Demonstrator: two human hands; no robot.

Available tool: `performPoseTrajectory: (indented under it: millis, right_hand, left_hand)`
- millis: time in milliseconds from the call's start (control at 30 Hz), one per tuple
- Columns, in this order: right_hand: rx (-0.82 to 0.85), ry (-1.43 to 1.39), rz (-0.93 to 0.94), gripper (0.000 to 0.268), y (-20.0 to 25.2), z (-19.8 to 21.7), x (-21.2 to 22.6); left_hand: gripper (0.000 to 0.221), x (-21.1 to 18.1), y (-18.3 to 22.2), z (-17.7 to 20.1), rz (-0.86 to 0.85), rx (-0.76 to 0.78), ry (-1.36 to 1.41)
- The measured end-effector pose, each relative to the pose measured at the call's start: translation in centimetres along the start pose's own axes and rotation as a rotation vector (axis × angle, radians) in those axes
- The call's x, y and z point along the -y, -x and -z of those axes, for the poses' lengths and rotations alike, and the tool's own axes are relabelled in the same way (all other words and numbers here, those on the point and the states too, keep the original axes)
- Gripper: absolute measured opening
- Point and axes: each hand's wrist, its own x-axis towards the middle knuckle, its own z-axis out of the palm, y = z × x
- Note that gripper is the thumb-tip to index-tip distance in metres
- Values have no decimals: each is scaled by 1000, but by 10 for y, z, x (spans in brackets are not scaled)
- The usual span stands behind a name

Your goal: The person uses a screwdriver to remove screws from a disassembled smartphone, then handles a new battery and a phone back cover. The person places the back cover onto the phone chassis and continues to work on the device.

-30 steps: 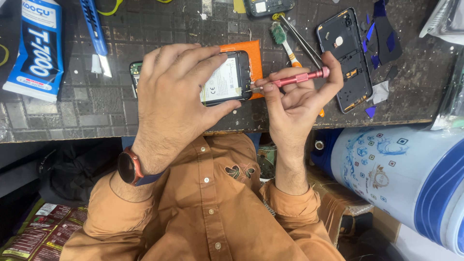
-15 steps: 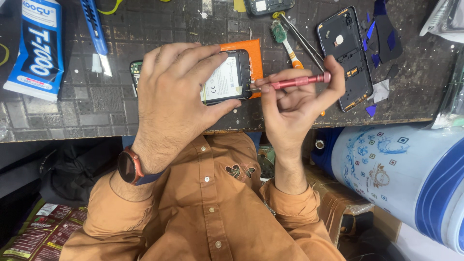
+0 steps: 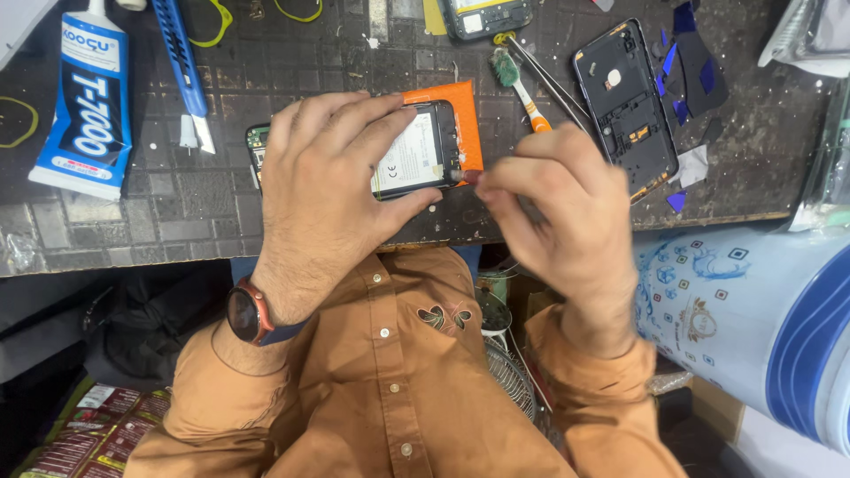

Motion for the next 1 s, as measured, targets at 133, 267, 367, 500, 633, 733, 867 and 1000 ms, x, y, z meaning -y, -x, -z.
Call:
performPoseTrajectory:
  millis: [133, 267, 367, 500, 633, 733, 867, 1000]
  right_hand:
    - [331, 263, 35, 25, -26, 25, 3]
    - [434, 263, 35, 24, -42, 38, 13]
    - [544, 384, -1, 33, -48, 44, 18]
    - [609, 572, 57, 42, -56, 42, 16]
    - [483, 481, 136, 37, -61, 40, 18]
    - [482, 272, 177, 18, -63, 44, 19]
    - [664, 508, 100, 31, -59, 42, 21]
    - [687, 658, 77, 44, -55, 39, 24]
  left_hand:
    - [65, -2, -3, 3, -5, 17, -9]
    - [68, -5, -2, 3, -8, 21, -24]
    - [67, -3, -2, 3, 0, 15, -11]
    - [66, -2, 0, 1, 3, 3, -1]
    - [66, -2, 0, 1, -4, 1, 8]
    - [67, -1, 0, 2, 2, 6, 15]
    - [66, -1, -1, 1, -4, 8, 12]
    - [67, -2, 0, 1, -1, 6, 15]
